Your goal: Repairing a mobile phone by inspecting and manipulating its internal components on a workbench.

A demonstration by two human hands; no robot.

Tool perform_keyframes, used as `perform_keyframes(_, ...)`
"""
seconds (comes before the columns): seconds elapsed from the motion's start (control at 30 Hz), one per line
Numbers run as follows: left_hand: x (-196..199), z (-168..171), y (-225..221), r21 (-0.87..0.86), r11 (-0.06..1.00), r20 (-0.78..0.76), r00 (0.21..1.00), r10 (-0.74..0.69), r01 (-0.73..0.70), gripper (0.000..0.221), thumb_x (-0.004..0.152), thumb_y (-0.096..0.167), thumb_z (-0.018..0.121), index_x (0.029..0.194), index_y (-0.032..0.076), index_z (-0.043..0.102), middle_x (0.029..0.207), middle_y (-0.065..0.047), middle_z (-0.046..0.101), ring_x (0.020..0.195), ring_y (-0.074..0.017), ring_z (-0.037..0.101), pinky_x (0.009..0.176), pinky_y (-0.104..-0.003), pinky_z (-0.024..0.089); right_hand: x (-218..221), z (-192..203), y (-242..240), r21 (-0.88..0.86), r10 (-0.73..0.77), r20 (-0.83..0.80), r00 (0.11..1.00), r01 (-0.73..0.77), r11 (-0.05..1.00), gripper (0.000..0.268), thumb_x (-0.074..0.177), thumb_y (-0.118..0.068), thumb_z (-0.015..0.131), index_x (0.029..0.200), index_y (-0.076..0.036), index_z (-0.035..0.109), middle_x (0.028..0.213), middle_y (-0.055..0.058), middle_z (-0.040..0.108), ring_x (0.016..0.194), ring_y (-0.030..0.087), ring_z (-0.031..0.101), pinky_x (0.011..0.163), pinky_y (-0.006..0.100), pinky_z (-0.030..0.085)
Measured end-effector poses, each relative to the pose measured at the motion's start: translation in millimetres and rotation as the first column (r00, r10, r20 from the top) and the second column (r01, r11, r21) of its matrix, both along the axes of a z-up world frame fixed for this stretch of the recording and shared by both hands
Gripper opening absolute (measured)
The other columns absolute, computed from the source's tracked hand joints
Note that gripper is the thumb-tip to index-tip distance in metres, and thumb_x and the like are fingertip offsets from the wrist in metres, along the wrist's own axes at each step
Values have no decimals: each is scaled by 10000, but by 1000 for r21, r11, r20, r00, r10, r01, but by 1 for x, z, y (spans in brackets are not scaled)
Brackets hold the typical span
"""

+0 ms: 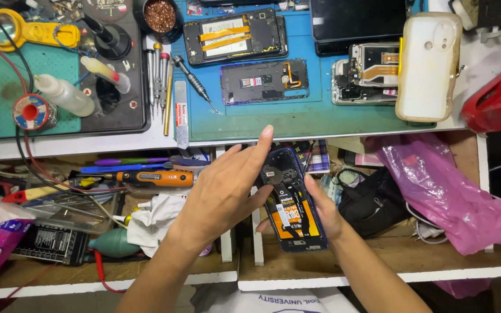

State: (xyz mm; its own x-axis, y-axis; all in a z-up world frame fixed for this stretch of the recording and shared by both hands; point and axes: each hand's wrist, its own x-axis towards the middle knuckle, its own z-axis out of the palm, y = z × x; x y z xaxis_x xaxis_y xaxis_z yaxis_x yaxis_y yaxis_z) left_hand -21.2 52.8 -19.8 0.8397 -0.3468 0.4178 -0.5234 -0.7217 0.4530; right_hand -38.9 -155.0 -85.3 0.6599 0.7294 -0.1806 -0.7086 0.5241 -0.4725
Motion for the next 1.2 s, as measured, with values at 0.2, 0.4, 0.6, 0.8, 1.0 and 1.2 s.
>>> perform_keyframes(0.2,1,36,-11,231,973,-94,995,26,-3,971,767,144,860,1596,70,359,1102,-163,732,923,-347,738,906,-450,597,3,16,5,20,-15,42,999,14,1000,628,1019,-496,323,1406,-23,464,1221,249,671,1012,355,724,869,595,623)
perform_keyframes(0.4,4,61,-23,311,949,-342,938,55,58,1015,788,93,772,1640,177,227,1079,-170,665,708,-400,703,620,-550,603,-5,-3,-6,-63,41,108,993,-35,997,710,1010,-553,302,1460,-18,429,1203,242,691,972,320,744,844,578,636)
perform_keyframes(0.6,-2,22,-26,403,911,-3,995,97,-87,864,623,163,785,1448,142,530,987,-99,666,591,-275,665,517,-409,584,-1,-3,-5,-8,27,81,996,-27,1000,715,1018,-549,317,1460,2,426,1221,262,682,985,356,737,816,606,629)
perform_keyframes(0.8,-1,16,-31,371,918,163,983,81,-138,776,591,77,637,1365,74,581,862,-86,611,534,-274,618,501,-353,550,-8,-21,-9,-18,53,92,994,-51,999,740,1003,-570,338,1483,-10,391,1270,269,658,1017,364,728,814,578,635)
perform_keyframes(1.0,0,21,-26,414,908,90,995,34,-69,868,576,137,694,1428,59,550,900,-105,639,552,-285,643,529,-374,567,-7,-19,-7,0,52,83,995,-53,999,745,1003,-578,329,1488,-15,386,1274,275,647,1038,371,715,828,578,632)
perform_keyframes(1.2,-1,42,-17,325,946,-179,982,51,10,821,732,200,754,1504,135,479,1038,-129,664,668,-383,668,562,-492,561,-6,-7,-9,-20,67,91,994,-66,998,697,1004,-540,332,1488,-41,393,1244,240,665,1011,361,711,807,585,635)
